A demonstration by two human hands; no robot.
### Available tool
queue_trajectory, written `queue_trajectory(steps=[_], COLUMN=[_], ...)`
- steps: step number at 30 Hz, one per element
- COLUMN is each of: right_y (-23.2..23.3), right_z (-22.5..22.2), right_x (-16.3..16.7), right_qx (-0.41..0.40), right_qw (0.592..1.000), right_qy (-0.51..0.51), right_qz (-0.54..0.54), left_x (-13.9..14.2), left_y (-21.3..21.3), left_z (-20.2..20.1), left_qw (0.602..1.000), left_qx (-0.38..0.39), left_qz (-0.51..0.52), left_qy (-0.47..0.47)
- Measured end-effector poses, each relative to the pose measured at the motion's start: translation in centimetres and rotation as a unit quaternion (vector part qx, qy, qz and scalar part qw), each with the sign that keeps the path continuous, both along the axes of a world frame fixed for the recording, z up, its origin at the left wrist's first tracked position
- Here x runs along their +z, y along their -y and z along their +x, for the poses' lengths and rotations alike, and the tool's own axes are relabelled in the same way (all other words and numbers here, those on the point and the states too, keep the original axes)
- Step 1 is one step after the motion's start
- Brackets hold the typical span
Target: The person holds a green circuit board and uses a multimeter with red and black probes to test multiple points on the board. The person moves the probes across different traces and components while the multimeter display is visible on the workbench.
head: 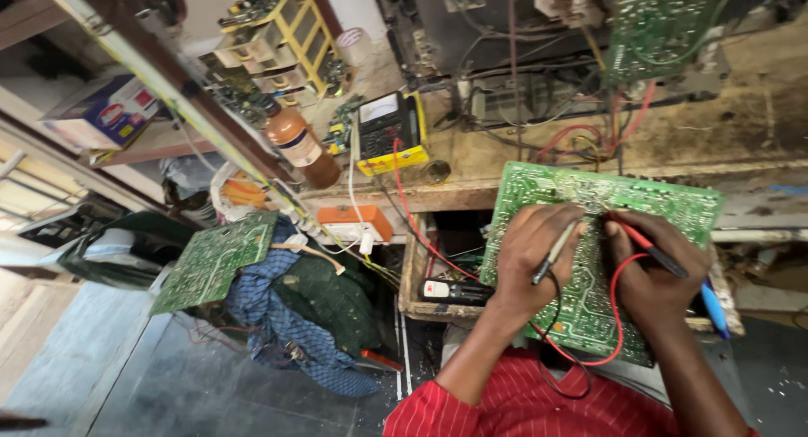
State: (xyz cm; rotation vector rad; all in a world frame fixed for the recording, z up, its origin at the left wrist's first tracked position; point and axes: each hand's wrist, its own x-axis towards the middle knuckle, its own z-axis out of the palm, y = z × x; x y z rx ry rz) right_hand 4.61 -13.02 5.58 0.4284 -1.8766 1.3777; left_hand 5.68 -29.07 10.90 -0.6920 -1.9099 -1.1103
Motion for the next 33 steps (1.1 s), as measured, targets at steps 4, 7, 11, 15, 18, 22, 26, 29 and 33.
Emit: queue_trajectory(steps=[4,7,11,15,18,22,26,29,33], right_y=[0.2,0.2,0.3,0.2,0.1,-0.2,-0.5,-0.8,-1.1], right_z=[-0.1,-0.1,0.0,-0.1,0.0,0.0,0.0,0.0,-0.4], right_x=[0.5,0.7,1.0,1.1,1.0,0.7,0.1,-0.4,-1.1], right_qx=[-0.013,0.001,-0.011,-0.012,-0.003,-0.014,-0.002,0.012,0.019], right_qw=[1.000,1.000,1.000,1.000,1.000,1.000,1.000,1.000,1.000], right_qy=[-0.018,-0.012,-0.009,-0.007,-0.001,-0.005,0.013,0.023,0.013], right_qz=[0.010,-0.012,-0.003,-0.002,-0.010,0.005,0.002,-0.010,-0.009], left_x=[0.2,0.4,0.3,0.2,0.1,0.0,-0.1,-0.1,-0.1], left_y=[0.0,-0.1,-0.2,-0.3,-0.4,-0.5,-0.5,-0.5,-0.4], left_z=[-0.1,-0.1,-0.1,-0.2,-0.3,-0.3,-0.2,-0.1,-0.1], left_qw=[1.000,1.000,1.000,1.000,1.000,1.000,1.000,1.000,1.000], left_qx=[-0.007,-0.011,-0.007,-0.004,-0.004,-0.007,-0.003,-0.004,-0.011], left_qz=[-0.006,-0.006,-0.005,-0.004,-0.008,-0.004,-0.005,-0.007,-0.010], left_qy=[-0.003,0.001,0.002,0.003,0.000,-0.002,0.002,0.002,0.003])
